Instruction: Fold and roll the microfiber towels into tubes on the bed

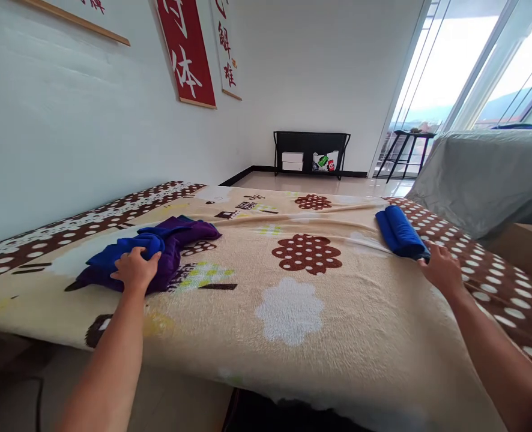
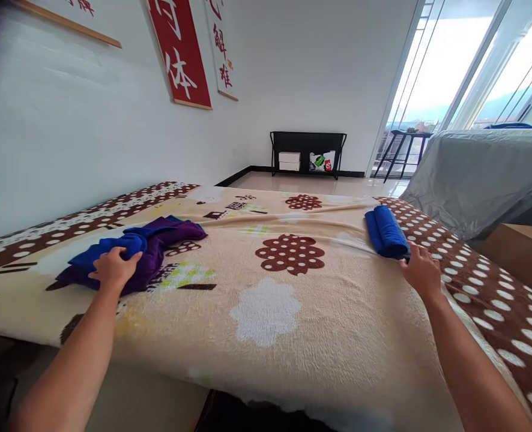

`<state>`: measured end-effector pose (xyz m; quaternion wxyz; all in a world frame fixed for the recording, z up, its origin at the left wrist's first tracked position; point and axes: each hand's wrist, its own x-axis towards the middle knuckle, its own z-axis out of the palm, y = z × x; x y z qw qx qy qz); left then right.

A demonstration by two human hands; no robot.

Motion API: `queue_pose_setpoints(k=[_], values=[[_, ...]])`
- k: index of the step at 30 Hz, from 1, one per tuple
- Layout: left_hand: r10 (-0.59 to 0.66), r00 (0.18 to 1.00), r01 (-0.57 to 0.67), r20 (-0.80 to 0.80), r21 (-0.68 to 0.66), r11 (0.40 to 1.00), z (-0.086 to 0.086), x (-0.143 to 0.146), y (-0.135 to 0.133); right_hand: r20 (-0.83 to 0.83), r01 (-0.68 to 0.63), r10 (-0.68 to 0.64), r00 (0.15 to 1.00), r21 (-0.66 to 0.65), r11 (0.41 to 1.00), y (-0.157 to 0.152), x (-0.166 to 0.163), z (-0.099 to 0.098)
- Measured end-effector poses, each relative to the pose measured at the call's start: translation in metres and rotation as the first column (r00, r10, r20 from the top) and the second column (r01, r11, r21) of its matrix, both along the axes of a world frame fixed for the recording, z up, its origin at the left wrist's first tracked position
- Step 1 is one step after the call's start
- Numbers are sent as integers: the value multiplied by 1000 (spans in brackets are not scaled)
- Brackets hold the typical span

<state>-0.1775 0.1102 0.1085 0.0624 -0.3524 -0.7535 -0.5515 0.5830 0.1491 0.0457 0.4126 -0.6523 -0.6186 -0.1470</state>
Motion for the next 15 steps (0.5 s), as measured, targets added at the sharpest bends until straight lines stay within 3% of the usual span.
queue_pose_setpoints(k=[3,5,7,9,10,11,12,13,15], values=[[81,996,-85,34,186,979,25,2,2,-21,-5,5,1000,1,1000,3,-2,9],[101,995,-104,27,327,939,39,21,6,-59,-40,41,997,33,999,4,-19,19],[42,999,-37,-3,417,908,46,63,7,-119,-128,136,984,71,989,1,-53,30],[-156,987,159,-43,446,881,48,126,-1,-162,-266,274,948,70,961,-9,-102,40],[-432,901,391,-23,471,791,47,161,-11,-150,-343,344,927,38,939,-18,-129,45],[-657,754,571,2,491,658,46,197,-24,-128,-448,443,887,-14,894,-29,-155,49],[-814,580,710,34,468,526,44,230,-39,-105,-605,596,796,-97,791,-42,-179,52],[-911,407,822,67,408,398,43,259,-56,-64,-696,696,716,-152,702,-55,-200,55],[-987,130,952,89,269,150,39,301,-87,24,-770,788,616,-193,608,-78,-226,60]])
